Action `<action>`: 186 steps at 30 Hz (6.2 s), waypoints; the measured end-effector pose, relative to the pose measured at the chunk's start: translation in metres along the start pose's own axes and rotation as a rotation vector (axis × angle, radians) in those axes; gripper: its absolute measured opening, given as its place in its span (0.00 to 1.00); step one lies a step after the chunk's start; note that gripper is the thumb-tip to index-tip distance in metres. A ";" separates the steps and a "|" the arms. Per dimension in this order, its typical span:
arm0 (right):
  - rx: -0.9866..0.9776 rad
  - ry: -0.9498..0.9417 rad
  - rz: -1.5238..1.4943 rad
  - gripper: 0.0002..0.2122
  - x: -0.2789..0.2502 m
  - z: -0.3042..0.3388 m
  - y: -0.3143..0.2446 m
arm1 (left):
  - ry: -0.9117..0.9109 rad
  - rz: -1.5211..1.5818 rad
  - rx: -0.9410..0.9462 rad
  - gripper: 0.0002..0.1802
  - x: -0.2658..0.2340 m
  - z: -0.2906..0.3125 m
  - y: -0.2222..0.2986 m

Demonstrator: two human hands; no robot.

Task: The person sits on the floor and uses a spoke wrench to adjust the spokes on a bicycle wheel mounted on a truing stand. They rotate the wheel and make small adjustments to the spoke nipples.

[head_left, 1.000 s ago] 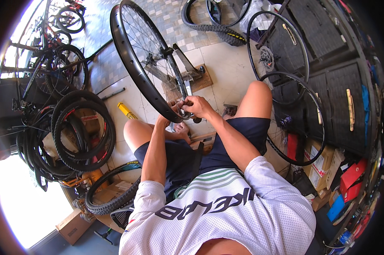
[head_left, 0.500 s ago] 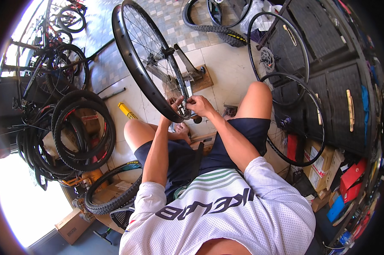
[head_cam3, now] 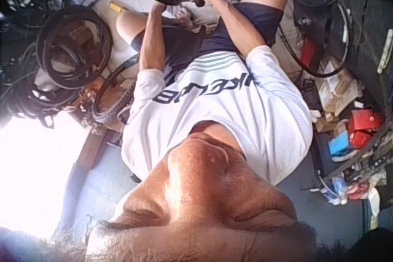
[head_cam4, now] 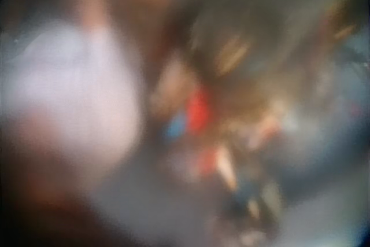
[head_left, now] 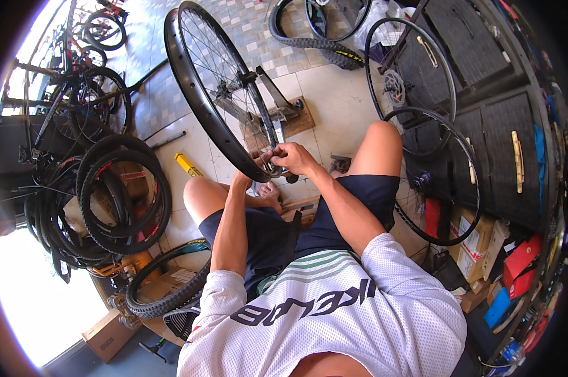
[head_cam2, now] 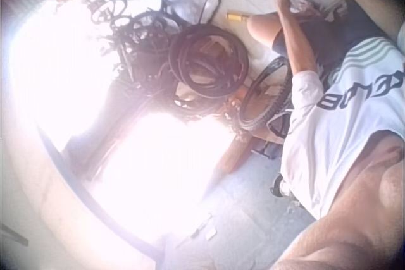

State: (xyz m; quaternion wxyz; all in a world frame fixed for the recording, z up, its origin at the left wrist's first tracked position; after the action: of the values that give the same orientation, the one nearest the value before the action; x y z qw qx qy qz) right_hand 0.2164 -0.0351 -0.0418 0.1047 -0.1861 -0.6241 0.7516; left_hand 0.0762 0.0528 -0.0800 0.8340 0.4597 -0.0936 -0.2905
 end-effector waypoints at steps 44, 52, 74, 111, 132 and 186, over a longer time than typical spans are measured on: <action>-0.023 0.197 0.284 0.21 -0.003 0.002 0.007 | -0.218 0.198 0.012 0.27 0.021 0.018 0.027; -0.102 0.152 0.419 0.19 0.003 0.004 -0.010 | -0.228 0.143 -0.103 0.21 0.009 0.017 0.013; 0.113 0.003 -0.123 0.12 0.009 -0.008 0.031 | 0.227 -0.348 0.215 0.25 0.001 0.000 0.031; -0.016 0.018 -0.012 0.11 0.000 -0.006 0.016 | 0.274 -0.351 0.348 0.29 0.010 0.012 0.035; -0.018 0.114 0.184 0.17 -0.005 -0.002 0.013 | 0.129 0.057 0.070 0.19 0.013 0.003 0.011; 0.110 0.125 -0.009 0.13 -0.011 -0.008 0.018 | 0.253 0.199 0.047 0.18 -0.021 0.001 0.001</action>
State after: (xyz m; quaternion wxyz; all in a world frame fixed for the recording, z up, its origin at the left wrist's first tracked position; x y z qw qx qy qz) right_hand 0.2311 -0.0353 -0.0586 0.1566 -0.2238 -0.5750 0.7712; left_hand 0.0593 0.0642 -0.0764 0.8527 0.5006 -0.0395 -0.1440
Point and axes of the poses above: each hand's wrist, its own z-axis away from the middle knuckle, its own x-axis out of the palm, y = z × x, the point moved 7 cm from there along -z, towards the middle knuckle, and after that the axes turned 12 degrees about y, right-handed, at the moved point
